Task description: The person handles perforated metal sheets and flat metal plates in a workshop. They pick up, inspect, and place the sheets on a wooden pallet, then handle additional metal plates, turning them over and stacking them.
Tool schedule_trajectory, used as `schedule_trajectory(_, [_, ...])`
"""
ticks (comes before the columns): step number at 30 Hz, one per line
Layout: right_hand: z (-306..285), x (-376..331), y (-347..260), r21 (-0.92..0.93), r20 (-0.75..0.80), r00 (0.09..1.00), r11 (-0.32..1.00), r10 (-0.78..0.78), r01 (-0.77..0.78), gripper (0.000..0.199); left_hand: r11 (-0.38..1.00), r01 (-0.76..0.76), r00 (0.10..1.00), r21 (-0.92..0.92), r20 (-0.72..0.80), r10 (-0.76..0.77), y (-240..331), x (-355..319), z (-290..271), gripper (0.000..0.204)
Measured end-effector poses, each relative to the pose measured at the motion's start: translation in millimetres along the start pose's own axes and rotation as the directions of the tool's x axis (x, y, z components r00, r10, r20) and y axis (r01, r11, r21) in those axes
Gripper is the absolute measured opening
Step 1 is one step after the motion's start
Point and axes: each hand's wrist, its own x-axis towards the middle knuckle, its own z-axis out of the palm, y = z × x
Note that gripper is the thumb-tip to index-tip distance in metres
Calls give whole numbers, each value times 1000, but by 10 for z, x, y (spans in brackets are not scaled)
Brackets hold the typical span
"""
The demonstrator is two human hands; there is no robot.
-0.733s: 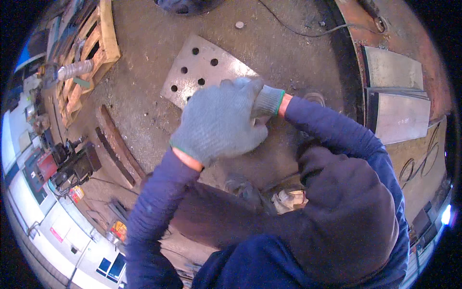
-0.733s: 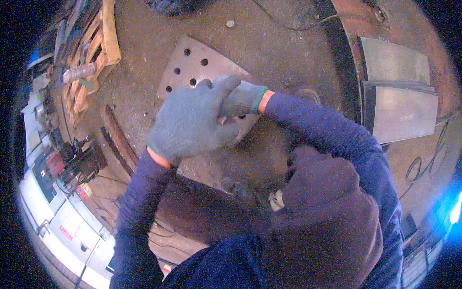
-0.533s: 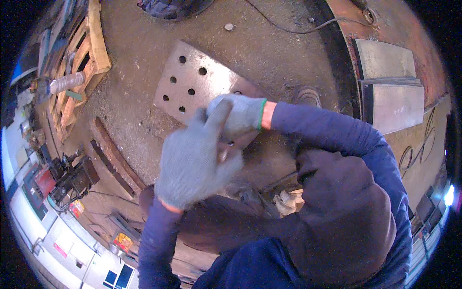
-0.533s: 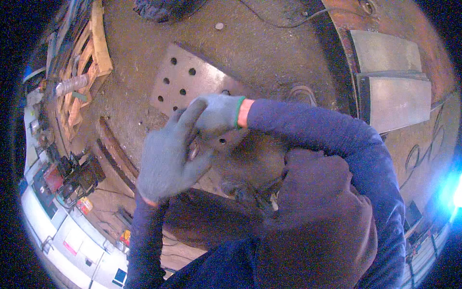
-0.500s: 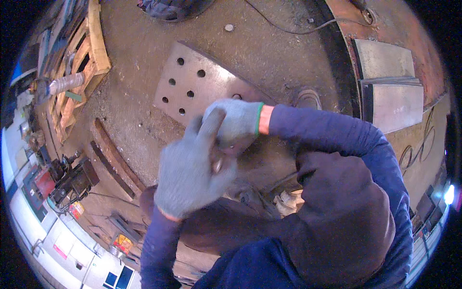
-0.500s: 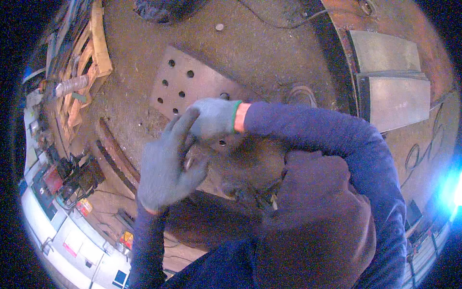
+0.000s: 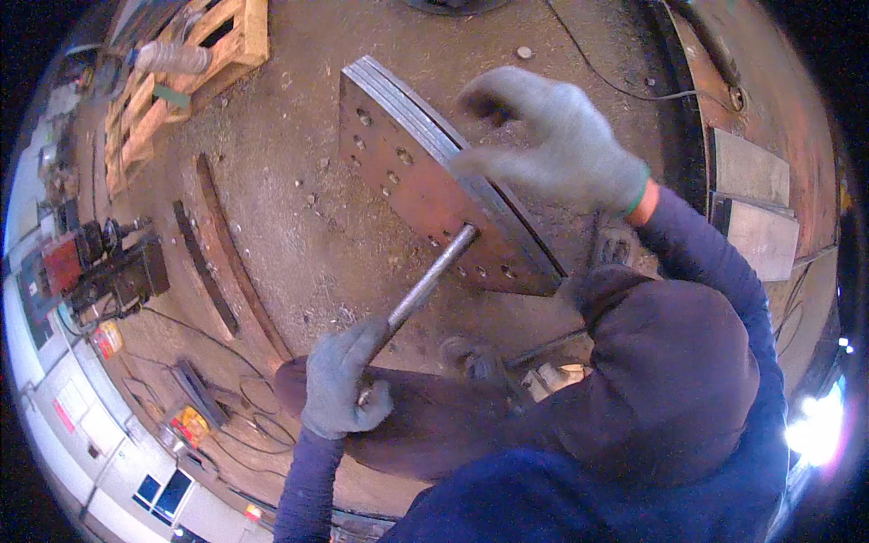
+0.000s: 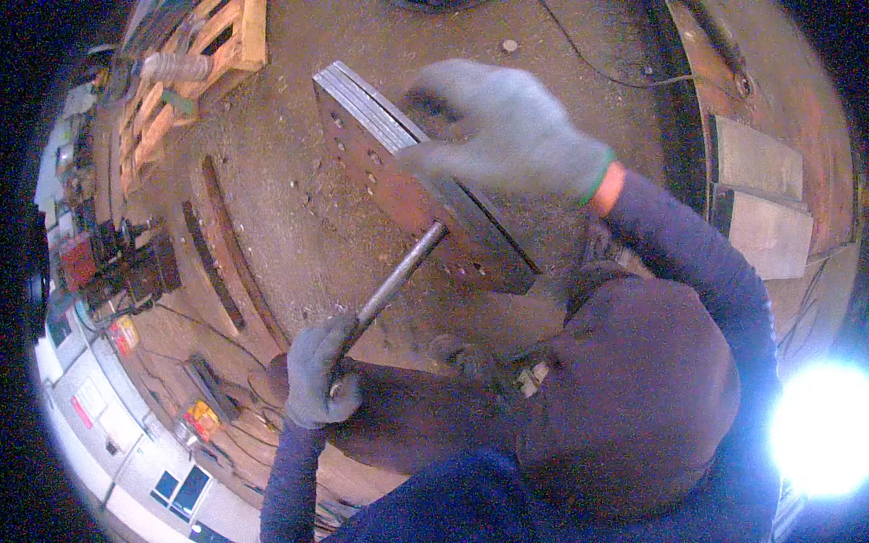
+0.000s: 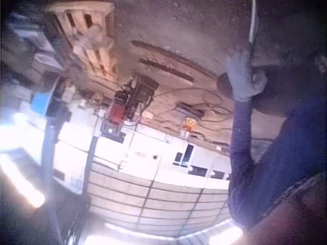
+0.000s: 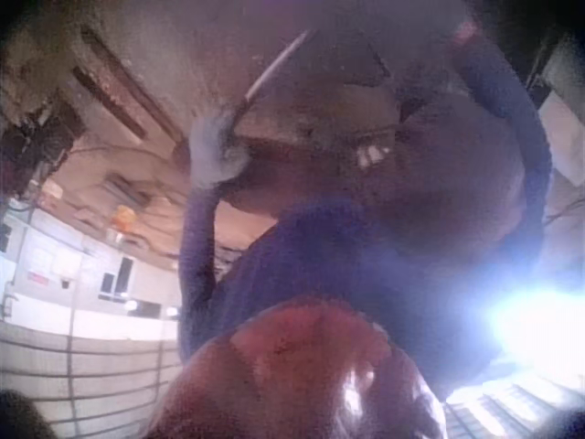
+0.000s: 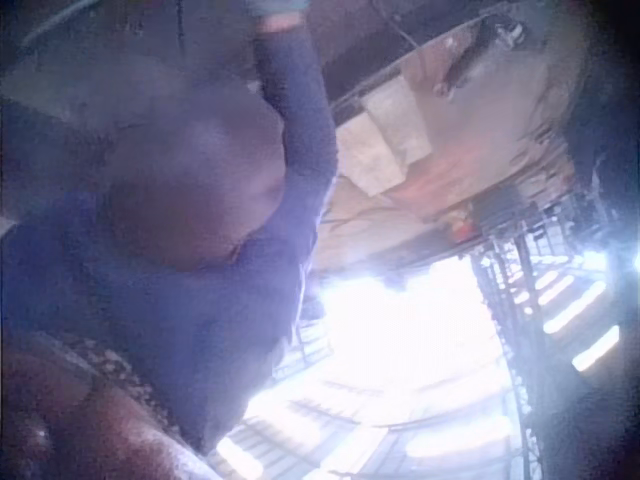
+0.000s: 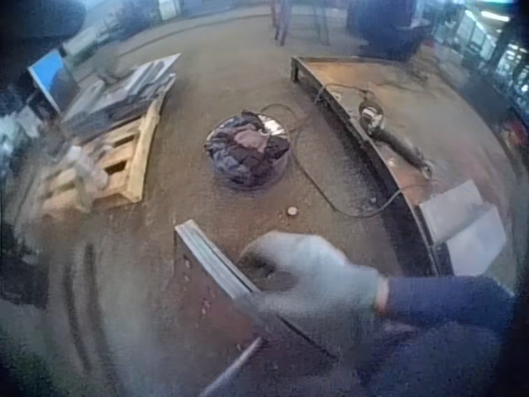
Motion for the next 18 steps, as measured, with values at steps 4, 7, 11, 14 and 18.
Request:
schedule_trajectory(4, [165,-529,322,155,596,794,953,120,-261,103,995,96,995,-7,16,-95,-56,-184,-33,79])
schedule_trajectory(7, [238,-730,211,265,747,657,859,104,-438,104,985,170,985,-12,21,-170,-109,-301,4,76])
schedule_trajectory(11, [346,-786,175,349,749,657,793,83,-499,104,965,260,965,16,23,-260,-165,-413,32,73])
schedule_trajectory(14, [440,-835,184,370,728,680,784,89,-498,103,952,305,949,11,80,-305,-199,-453,-4,69])
schedule_trajectory(18, [514,-842,208,376,664,746,842,47,-388,103,938,342,933,-54,134,-333,-357,-493,-9,63])
